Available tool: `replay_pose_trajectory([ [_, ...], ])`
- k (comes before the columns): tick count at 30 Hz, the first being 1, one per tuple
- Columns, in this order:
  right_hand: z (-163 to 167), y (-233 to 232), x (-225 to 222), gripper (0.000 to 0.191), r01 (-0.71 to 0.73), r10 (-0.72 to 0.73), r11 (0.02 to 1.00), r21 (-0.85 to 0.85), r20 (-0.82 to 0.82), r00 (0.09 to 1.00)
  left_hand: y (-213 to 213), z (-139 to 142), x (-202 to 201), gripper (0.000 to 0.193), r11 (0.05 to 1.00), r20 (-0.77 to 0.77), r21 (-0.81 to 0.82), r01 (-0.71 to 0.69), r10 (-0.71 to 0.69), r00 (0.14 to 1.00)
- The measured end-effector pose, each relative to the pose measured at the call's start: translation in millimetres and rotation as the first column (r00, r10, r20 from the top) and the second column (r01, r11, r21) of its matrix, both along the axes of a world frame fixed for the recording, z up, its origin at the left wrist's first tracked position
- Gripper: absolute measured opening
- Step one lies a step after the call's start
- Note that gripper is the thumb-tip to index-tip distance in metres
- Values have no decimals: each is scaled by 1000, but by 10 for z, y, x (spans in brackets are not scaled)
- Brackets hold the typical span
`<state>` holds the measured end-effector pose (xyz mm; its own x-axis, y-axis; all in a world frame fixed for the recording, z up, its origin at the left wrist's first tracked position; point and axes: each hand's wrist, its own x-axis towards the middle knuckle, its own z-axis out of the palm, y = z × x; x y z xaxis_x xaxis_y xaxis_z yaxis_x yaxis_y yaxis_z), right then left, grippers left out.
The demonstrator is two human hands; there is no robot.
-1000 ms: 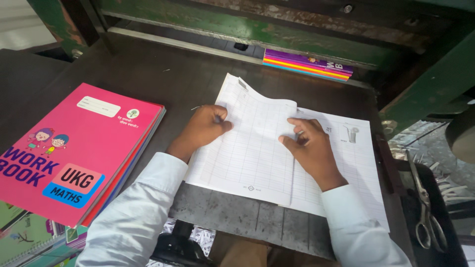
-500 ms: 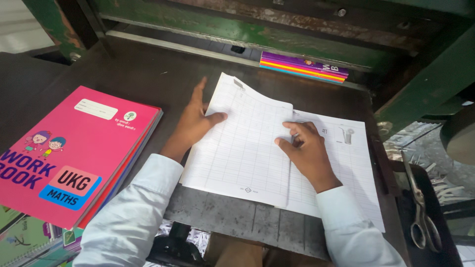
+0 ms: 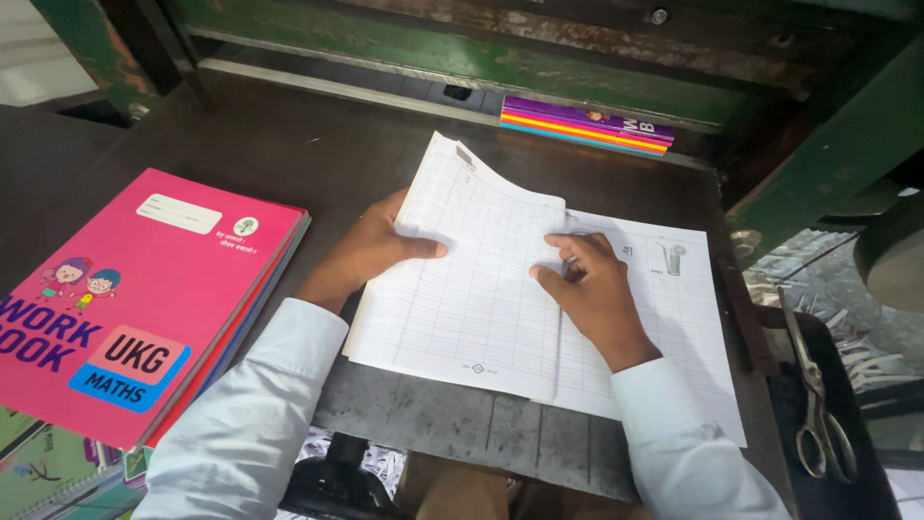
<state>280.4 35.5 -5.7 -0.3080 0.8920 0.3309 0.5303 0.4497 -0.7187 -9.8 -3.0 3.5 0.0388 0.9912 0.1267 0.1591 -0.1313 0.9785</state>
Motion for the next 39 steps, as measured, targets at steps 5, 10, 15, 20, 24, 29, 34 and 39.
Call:
replay_pose_trajectory([
  [5, 21, -11, -6, 42, 4, -4, 1000, -20, 10, 1000, -23, 17, 8, 66, 999, -62, -14, -42, 41, 997],
  [10, 22, -38, -10, 40, -10, 10, 1000, -1, 10, 1000, -3, -22, -14, 44, 996, -96, -80, -42, 34, 995],
  [15, 14, -25, 21, 39, -22, 22, 999, 26, 22, 1000, 41, -87, -48, 38, 991, -139, -112, -67, 51, 989],
  [20, 8, 35, 147, 32, 5, -7, 991, 135, 21, 1000, 76, -149, -70, 36, 997, -99, -72, -33, 26, 995],
  [24, -13, 130, 299, 28, 123, -129, 983, 138, 29, 991, 77, -169, -90, 35, 999, -93, -52, -13, 8, 996],
  [29, -77, 242, 643, 28, 294, -334, 926, 237, 156, 929, 81, -164, -94, 37, 999, -107, -53, -13, 7, 994],
  [34, -151, 316, 1123, 37, 487, -651, 752, 443, 391, 650, 80, -161, -95, 36, 998, -93, -55, -3, -2, 996],
  [39, -207, 355, 1496, 49, 610, -698, 703, 365, 519, 493, 89, -141, -84, 35, 994, -124, -101, -30, 18, 992],
])
